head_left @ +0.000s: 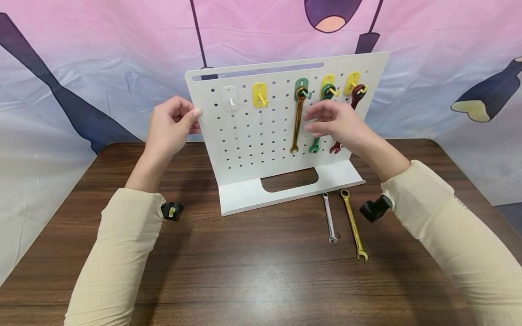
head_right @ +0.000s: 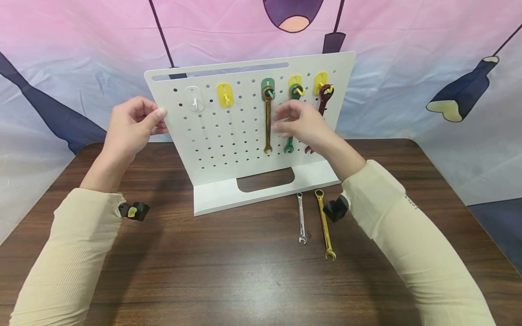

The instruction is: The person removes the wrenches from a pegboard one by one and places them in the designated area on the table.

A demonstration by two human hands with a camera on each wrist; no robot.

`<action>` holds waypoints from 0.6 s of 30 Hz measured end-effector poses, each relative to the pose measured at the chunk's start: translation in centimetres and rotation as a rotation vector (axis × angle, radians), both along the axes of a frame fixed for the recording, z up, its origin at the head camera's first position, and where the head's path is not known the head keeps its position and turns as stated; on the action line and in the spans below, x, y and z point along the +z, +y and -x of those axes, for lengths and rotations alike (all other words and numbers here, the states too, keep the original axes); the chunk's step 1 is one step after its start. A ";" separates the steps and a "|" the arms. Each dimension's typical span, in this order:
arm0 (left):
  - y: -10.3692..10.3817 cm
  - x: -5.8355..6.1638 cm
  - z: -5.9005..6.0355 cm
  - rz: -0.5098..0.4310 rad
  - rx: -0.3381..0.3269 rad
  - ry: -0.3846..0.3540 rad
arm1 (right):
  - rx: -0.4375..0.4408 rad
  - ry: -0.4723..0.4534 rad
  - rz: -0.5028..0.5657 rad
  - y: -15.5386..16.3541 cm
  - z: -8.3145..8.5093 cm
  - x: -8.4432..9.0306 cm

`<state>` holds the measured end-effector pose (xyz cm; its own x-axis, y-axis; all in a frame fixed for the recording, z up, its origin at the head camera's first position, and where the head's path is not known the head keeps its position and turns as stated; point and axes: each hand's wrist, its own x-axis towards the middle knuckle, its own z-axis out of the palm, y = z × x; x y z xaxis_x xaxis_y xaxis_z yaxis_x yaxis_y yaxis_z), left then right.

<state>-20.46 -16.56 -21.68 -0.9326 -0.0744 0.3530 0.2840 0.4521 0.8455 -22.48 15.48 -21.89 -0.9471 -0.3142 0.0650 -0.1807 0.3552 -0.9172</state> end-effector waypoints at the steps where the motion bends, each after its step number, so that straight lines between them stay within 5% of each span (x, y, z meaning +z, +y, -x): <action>1: 0.0 0.0 0.0 0.002 0.000 0.000 | -0.003 0.001 0.004 0.0 0.0 0.1; 18: 0.0 0.0 -0.1 0.001 -0.006 0.011 | 0.005 -0.005 0.035 -0.4 0.6 0.3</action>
<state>-20.34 -16.58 -21.66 -0.9293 -0.0680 0.3631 0.2959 0.4513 0.8419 -23.12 15.12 -21.59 -0.9459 -0.3165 0.0717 -0.1782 0.3219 -0.9298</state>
